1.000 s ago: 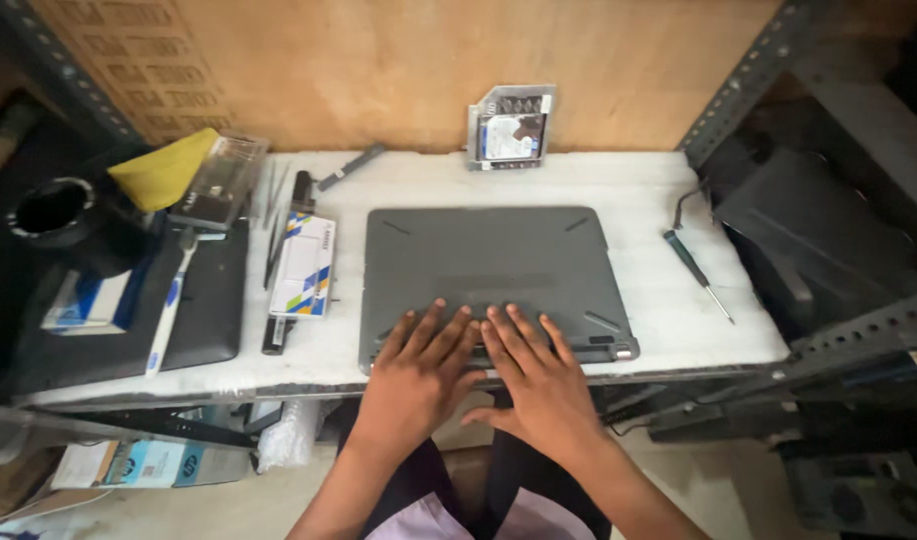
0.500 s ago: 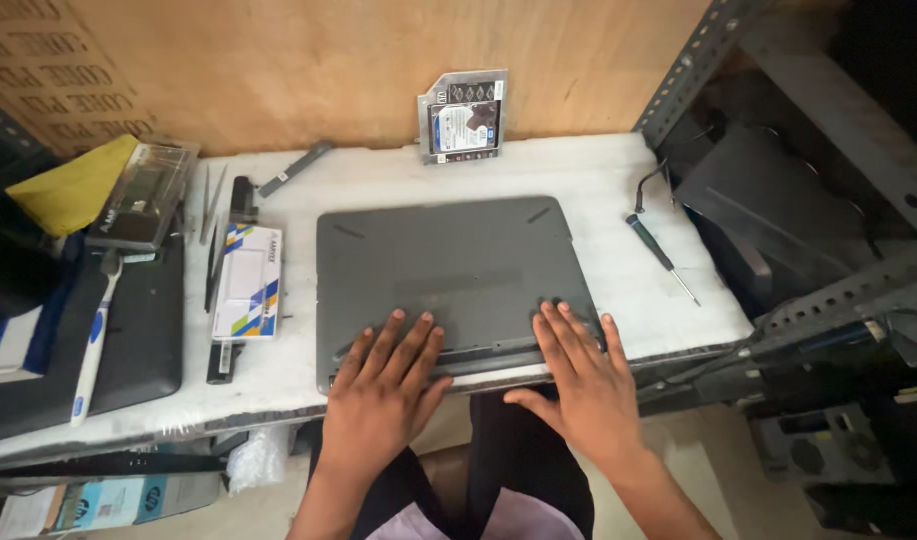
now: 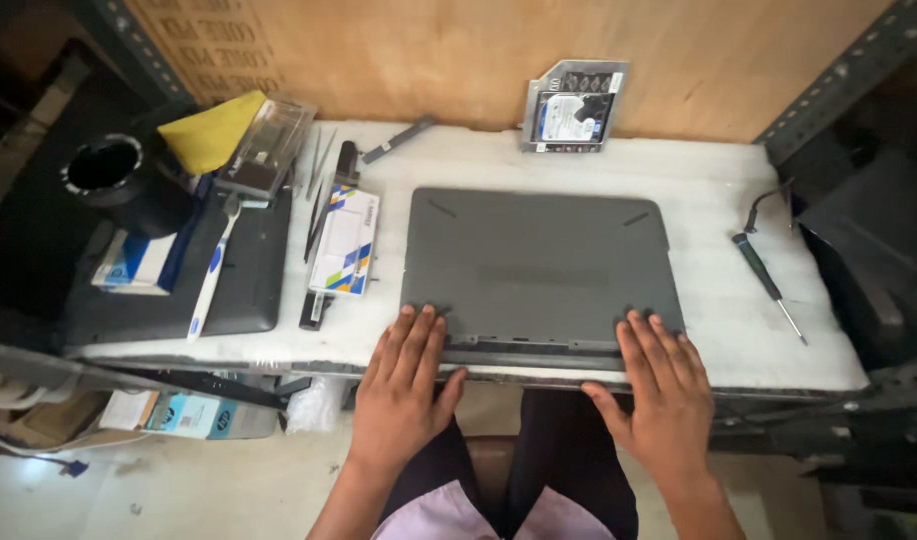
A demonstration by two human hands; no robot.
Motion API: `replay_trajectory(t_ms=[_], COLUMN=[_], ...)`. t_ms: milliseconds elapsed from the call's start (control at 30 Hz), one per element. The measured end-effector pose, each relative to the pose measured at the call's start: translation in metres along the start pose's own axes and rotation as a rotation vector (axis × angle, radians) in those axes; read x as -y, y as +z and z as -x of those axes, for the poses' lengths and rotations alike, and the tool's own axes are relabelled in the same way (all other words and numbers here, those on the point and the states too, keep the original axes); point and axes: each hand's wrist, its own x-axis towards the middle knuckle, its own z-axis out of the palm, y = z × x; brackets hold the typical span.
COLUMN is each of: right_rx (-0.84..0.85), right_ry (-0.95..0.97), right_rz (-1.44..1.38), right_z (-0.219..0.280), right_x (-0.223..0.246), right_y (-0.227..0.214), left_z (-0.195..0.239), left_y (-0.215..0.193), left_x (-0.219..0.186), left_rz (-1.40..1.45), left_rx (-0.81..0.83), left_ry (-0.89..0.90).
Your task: The person installs a RAM module into a laptop motherboard, places the bottom cover, and secures it with screws. The person then picks up a hard drive and sets it aside.
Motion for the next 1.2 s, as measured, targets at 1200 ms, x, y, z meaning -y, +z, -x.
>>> replay_trajectory(t_ms=[1200], right_rx=[0.303], right_ry=[0.154], right_rz=[-0.654], right_z=[-0.155], right_x=[-0.151], right_y=[0.087], left_z=[-0.166], left_y=[0.092], left_x=[0.078], left_rz=[0.179], left_rx=[0.199], left_ry=[0.015])
